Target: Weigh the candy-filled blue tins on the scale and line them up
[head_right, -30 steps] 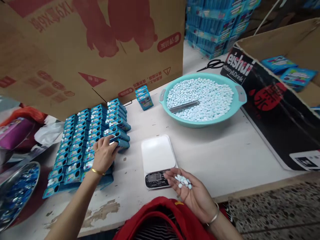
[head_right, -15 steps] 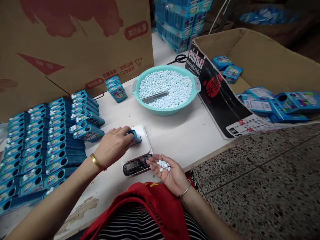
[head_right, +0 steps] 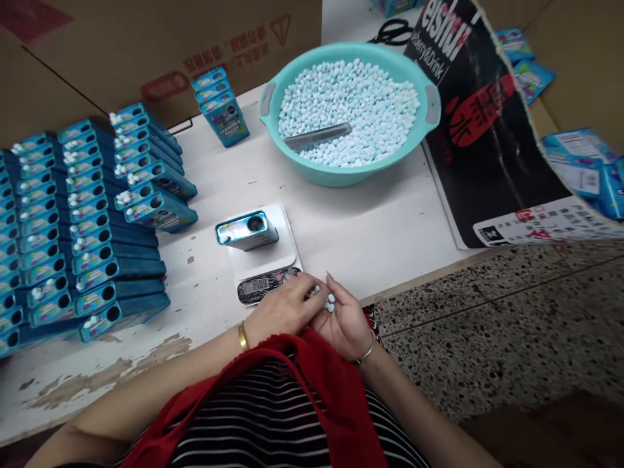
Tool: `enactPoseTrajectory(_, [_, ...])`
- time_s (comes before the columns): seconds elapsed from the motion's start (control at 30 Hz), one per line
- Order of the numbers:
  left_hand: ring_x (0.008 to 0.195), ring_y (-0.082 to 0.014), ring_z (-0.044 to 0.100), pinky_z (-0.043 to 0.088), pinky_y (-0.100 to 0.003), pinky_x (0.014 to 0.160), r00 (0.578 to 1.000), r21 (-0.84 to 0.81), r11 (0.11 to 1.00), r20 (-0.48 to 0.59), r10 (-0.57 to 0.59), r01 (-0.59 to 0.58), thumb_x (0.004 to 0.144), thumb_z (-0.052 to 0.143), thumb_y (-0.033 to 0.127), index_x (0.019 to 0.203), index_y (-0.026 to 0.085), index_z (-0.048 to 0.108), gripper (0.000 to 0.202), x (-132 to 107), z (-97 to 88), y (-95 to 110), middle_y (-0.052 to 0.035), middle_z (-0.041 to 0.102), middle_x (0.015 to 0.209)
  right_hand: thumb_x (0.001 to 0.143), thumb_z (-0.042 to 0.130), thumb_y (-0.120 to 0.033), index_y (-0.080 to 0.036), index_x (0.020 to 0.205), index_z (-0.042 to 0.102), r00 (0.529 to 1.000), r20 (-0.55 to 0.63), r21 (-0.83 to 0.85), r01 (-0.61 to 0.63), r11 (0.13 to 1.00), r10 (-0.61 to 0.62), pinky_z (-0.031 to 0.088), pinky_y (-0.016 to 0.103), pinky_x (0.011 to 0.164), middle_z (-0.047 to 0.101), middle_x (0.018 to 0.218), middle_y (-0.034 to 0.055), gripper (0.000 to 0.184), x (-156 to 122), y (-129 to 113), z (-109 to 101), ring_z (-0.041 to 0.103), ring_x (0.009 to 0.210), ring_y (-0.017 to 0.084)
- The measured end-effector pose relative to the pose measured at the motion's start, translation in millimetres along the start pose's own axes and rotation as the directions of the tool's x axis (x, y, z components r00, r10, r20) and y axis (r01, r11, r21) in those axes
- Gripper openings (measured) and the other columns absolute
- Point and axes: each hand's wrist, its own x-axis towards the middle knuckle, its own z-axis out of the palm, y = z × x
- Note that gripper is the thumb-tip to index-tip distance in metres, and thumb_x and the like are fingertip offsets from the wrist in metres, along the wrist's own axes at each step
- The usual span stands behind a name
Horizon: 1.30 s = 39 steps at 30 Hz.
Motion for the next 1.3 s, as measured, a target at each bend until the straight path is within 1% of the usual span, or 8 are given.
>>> enactPoseTrajectory(0.4, [0.076, -0.0171, 0.055, 0.043, -0.024, 0.052, 0.994, -0.107, 0.988, 0.009, -0.110, 0.110, 0.091, 0.042, 0.019, 0.102, 0.016, 0.055, 0.017, 1, 6.5, 3, -0.0077, 0.056, 0.092, 0.091, 0.039, -0.028, -0.014, 0.107, 0.062, 0.999, 0.005, -0.011, -0.054, 0.998, 0.054, 0.051, 0.037, 0.093, 0.072, 0.099, 0.0077, 0.031, 0, 5, -10, 0.065, 0.103, 0.019])
enactPoseTrajectory(0.7, [0.081, -0.0163, 0.058, 0.050, -0.026, 0.063, 0.970, -0.199, 0.980, -0.233, -0.074, 0.026, 0.092, 0.044, 0.022, 0.101, 0.015, 0.055, 0.016, -10, -8.6, -14, -0.0072, 0.060, 0.094, 0.084, 0.050, -0.016, -0.015, 0.084, 0.063, 0.999, 0.027, 0.037, 0.029, 0.999, -0.030, 0.057, 0.024, 0.071, 0.072, 0.077, 0.0019, 0.013, 11, 2, 2, 0.068, 0.076, 0.013])
enactPoseTrajectory(0.8, [0.089, -0.0174, 0.058, 0.051, -0.030, 0.074, 0.863, -0.172, 0.985, -0.500, -0.070, -0.019, 0.088, 0.056, 0.027, 0.114, 0.016, 0.052, 0.028, -25, -33.4, -34, -0.0084, 0.060, 0.101, 0.085, 0.049, -0.015, -0.012, 0.088, 0.065, 0.997, 0.069, 0.057, 0.043, 0.997, -0.047, 0.056, 0.019, 0.064, 0.072, 0.076, 0.0030, 0.016, 20, 4, 14, 0.068, 0.068, 0.010])
enactPoseTrajectory(0.93, [0.110, -0.0270, 0.052, 0.046, -0.042, 0.090, 0.635, -0.253, 0.943, -0.697, -0.332, 0.215, 0.067, 0.077, 0.045, 0.136, 0.020, 0.036, 0.084, -46, -42.9, -82, -0.0132, 0.054, 0.122, 0.088, 0.048, -0.018, -0.007, 0.093, 0.065, 0.992, 0.091, 0.002, 0.086, 0.996, -0.085, 0.055, 0.027, 0.085, 0.073, 0.090, 0.0116, 0.021, 33, 11, 33, 0.070, 0.087, 0.016])
enactPoseTrajectory(1.0, [0.115, -0.0290, 0.051, 0.043, -0.044, 0.093, 0.682, -0.335, 0.903, -0.595, -0.424, 0.269, 0.065, 0.077, 0.050, 0.142, 0.021, 0.029, 0.095, -49, -34.0, -106, -0.0144, 0.052, 0.129, 0.089, 0.047, -0.021, -0.006, 0.093, 0.064, 0.992, 0.083, -0.015, 0.092, 0.996, -0.090, 0.053, 0.030, 0.089, 0.072, 0.091, 0.0139, 0.023, 39, 13, 42, 0.069, 0.091, 0.018])
enactPoseTrajectory(1.1, [0.107, -0.0243, 0.057, 0.044, -0.040, 0.089, 0.788, -0.382, 0.901, -0.483, -0.382, 0.202, 0.078, 0.067, 0.043, 0.135, 0.023, 0.040, 0.066, -43, -24.0, -127, -0.0100, 0.060, 0.122, 0.092, 0.046, -0.024, -0.007, 0.093, 0.064, 0.991, 0.061, 0.030, 0.118, 0.993, -0.119, 0.054, 0.030, 0.087, 0.071, 0.088, 0.0127, 0.025, 46, 14, 56, 0.069, 0.087, 0.017])
enactPoseTrajectory(1.2, [0.099, -0.0209, 0.060, 0.041, -0.038, 0.085, 0.825, -0.105, 0.992, -0.553, -0.116, 0.069, 0.084, 0.058, 0.024, 0.124, 0.028, 0.053, 0.040, -35, -34.1, -125, -0.0053, 0.065, 0.116, 0.092, 0.046, -0.020, -0.010, 0.092, 0.064, 0.974, 0.063, 0.154, 0.205, 0.966, -0.217, 0.056, 0.031, 0.083, 0.071, 0.084, 0.0076, 0.020, 49, 11, 72, 0.068, 0.078, 0.014])
enactPoseTrajectory(1.3, [0.100, -0.0198, 0.059, 0.036, -0.038, 0.086, 0.793, 0.286, 0.958, -0.589, 0.154, 0.027, 0.083, 0.058, 0.014, 0.119, 0.033, 0.058, 0.040, -34, -53.1, -115, -0.0017, 0.067, 0.114, 0.092, 0.044, -0.016, -0.011, 0.092, 0.063, 0.963, 0.060, 0.253, 0.240, 0.937, -0.262, 0.057, 0.029, 0.076, 0.071, 0.078, 0.0049, 0.020, 49, 7, 87, 0.066, 0.070, 0.012])
